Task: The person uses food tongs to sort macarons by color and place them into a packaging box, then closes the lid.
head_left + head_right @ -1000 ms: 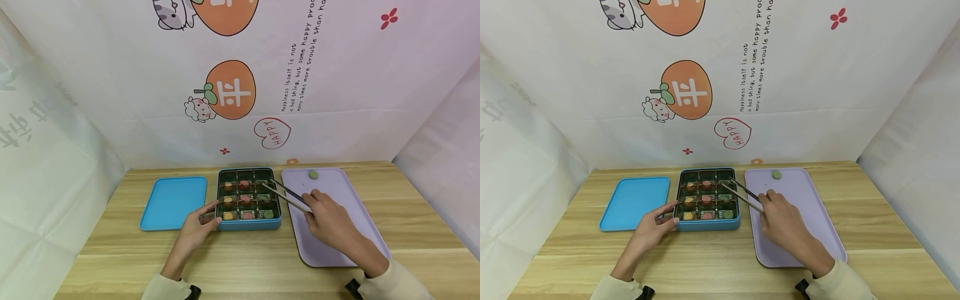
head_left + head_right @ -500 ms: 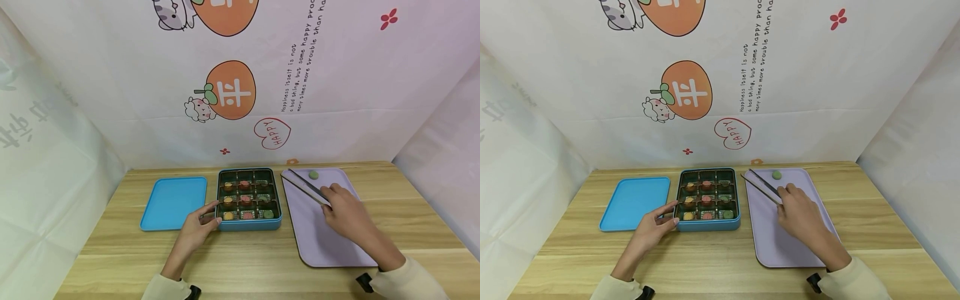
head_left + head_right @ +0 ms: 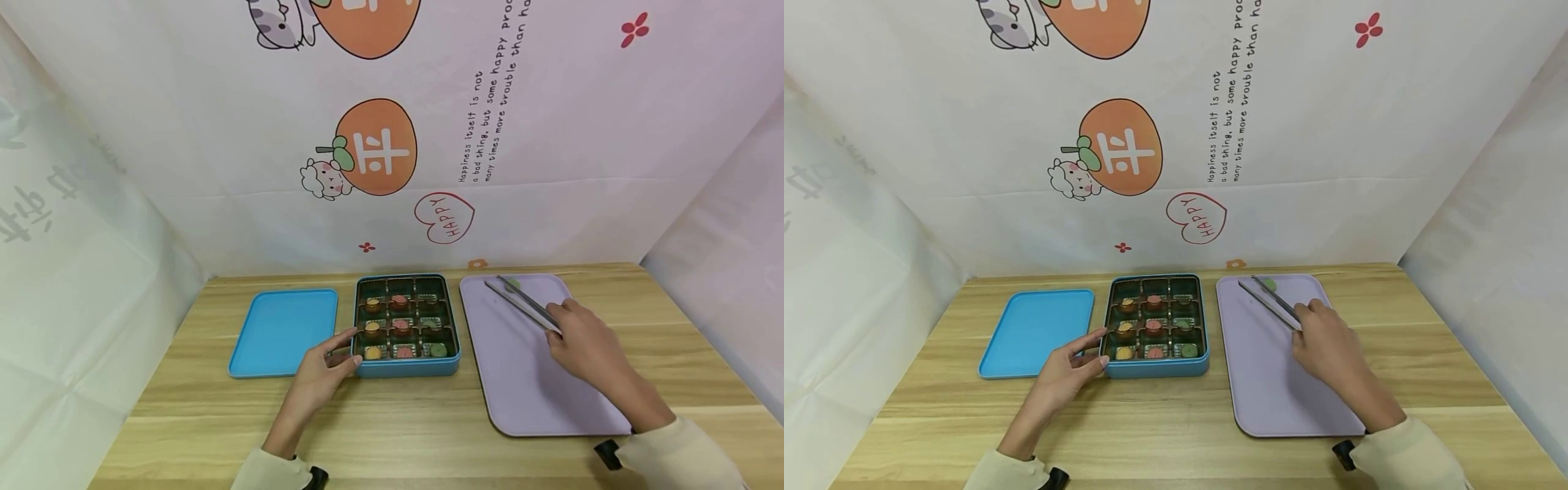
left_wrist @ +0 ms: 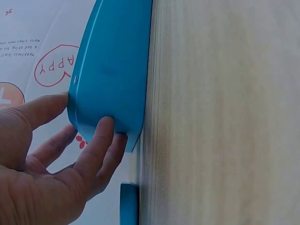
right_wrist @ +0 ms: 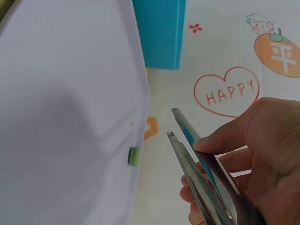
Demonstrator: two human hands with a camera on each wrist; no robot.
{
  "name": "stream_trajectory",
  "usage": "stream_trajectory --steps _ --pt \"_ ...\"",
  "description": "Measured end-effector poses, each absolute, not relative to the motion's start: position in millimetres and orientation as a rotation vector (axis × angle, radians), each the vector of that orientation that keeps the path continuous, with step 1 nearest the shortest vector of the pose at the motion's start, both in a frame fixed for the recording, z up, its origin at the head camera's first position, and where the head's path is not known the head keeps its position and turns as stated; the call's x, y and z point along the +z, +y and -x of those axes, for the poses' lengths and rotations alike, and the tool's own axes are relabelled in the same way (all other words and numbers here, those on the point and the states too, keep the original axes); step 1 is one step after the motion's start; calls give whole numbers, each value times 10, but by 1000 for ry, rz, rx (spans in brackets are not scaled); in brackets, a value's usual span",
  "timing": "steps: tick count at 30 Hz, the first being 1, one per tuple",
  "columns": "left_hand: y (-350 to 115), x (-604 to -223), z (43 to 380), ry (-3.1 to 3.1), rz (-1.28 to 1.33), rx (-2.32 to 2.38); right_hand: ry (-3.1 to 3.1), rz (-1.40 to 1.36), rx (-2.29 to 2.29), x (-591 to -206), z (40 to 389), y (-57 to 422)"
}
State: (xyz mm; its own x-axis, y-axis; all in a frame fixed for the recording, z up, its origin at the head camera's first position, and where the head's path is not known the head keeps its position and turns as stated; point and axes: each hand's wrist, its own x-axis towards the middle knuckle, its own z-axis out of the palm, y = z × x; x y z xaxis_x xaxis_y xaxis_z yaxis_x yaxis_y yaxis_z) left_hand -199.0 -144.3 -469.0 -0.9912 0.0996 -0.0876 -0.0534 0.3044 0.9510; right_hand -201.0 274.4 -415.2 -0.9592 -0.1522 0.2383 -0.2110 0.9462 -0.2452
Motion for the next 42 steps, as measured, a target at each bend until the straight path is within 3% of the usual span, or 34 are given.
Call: stream_trajectory --steps 42 --pt "-1456 -4692 1996 2477 -54 1732 -2952 -146 363 -4462 2336 3023"
